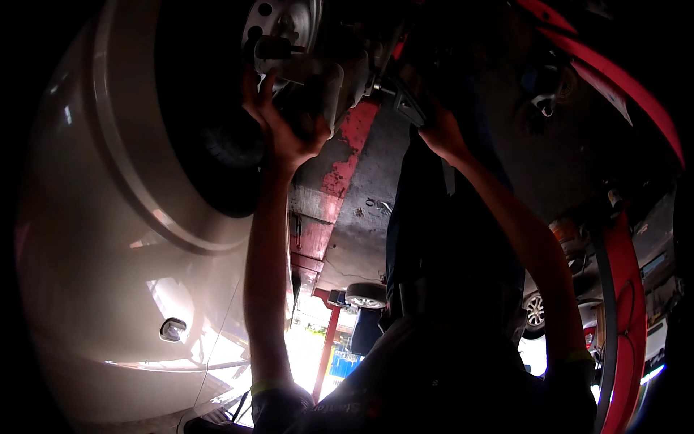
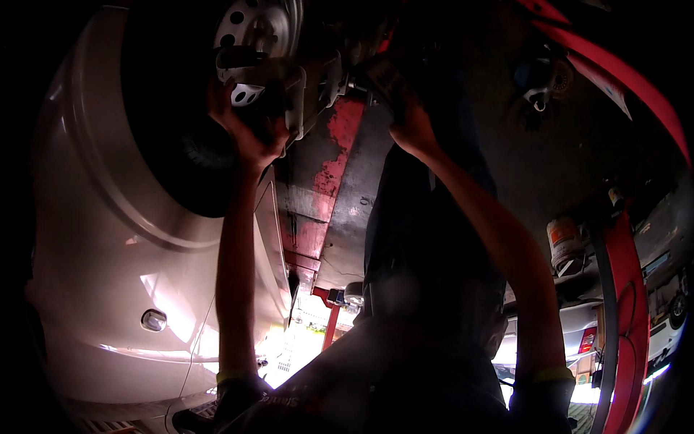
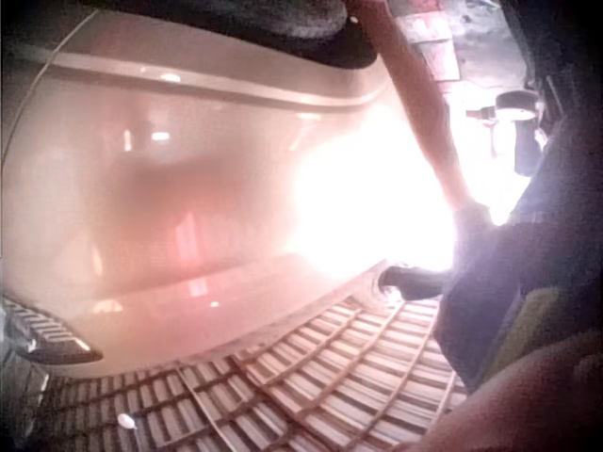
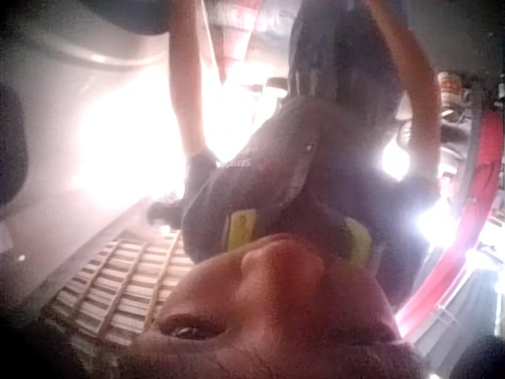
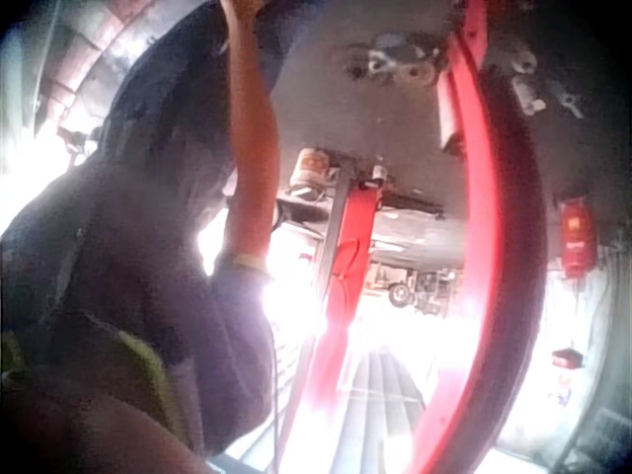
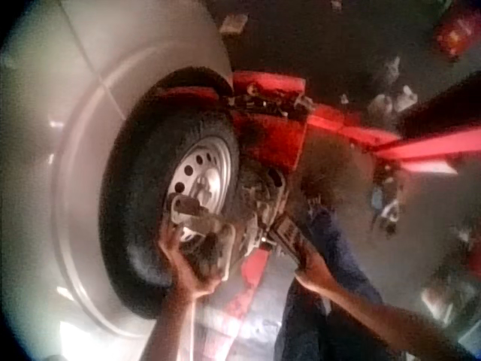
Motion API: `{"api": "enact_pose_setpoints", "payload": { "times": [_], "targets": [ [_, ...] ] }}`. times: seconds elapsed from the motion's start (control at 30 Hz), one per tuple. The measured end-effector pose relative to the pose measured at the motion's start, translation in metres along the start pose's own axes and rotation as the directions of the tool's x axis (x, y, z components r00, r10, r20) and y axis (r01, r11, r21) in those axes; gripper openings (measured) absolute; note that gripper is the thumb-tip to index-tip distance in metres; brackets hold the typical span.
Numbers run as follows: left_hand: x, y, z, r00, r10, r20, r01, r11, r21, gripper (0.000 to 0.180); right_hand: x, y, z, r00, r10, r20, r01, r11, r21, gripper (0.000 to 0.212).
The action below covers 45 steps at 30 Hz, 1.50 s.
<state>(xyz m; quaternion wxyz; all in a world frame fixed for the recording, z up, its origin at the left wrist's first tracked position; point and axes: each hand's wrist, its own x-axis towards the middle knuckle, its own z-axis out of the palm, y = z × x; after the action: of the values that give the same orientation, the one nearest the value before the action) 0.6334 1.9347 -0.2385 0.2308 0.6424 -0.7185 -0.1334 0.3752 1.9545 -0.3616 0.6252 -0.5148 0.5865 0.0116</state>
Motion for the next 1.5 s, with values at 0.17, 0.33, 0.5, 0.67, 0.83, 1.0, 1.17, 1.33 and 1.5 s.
{"api": "enact_pose_setpoints", "payload": {
  "times": [0.17,0.33,0.5,0.67,0.83,1.0,1.17,1.33,1.5],
  "targets": [
    [-0.021,0.035,0.026,0.774,-0.599,-0.206,0.619,0.784,0.046,0.062,-0.005,-0.014,-0.008,0.999,0.035,0.013,-0.036,0.996,0.076,0.065],
    [-0.010,0.043,0.054,0.043,-0.963,-0.265,0.713,0.216,-0.667,0.041,-0.003,-0.009,-0.007,0.997,0.067,0.046,-0.069,0.996,0.056,0.063],
    [0.003,0.054,0.058,0.042,-0.880,-0.473,0.826,0.297,-0.479,0.041,-0.004,-0.010,-0.009,0.999,0.032,0.041,-0.034,0.999,0.033,0.062],
    [-0.016,0.026,0.037,0.704,-0.566,-0.428,0.557,0.815,-0.160,0.058,-0.003,-0.008,-0.002,1.000,-0.025,0.004,0.024,0.998,0.059,0.063],
    [-0.007,0.005,0.006,0.992,-0.032,-0.123,0.025,0.998,-0.056,0.072,-0.002,0.000,-0.001,0.999,0.015,0.039,-0.019,0.995,0.098,0.065],
    [-0.025,0.039,0.030,0.830,-0.454,-0.325,0.510,0.853,0.110,0.070,-0.003,-0.006,-0.006,0.997,0.059,0.052,-0.065,0.989,0.132,0.065],
    [0.010,0.092,0.069,0.089,-0.913,-0.398,0.797,0.305,-0.521,0.073,0.002,0.009,-0.001,0.999,-0.048,-0.010,0.048,0.999,0.001,0.065],
    [0.012,0.077,0.077,0.004,-0.845,-0.534,0.627,0.418,-0.657,0.056,-0.003,-0.005,-0.007,0.990,0.084,0.116,-0.096,0.990,0.105,0.065],
    [0.001,0.064,0.071,0.084,-0.827,-0.555,0.730,0.430,-0.531,0.057,-0.002,-0.001,0.003,0.999,0.037,0.033,-0.041,0.993,0.107,0.069]
  ]
}}
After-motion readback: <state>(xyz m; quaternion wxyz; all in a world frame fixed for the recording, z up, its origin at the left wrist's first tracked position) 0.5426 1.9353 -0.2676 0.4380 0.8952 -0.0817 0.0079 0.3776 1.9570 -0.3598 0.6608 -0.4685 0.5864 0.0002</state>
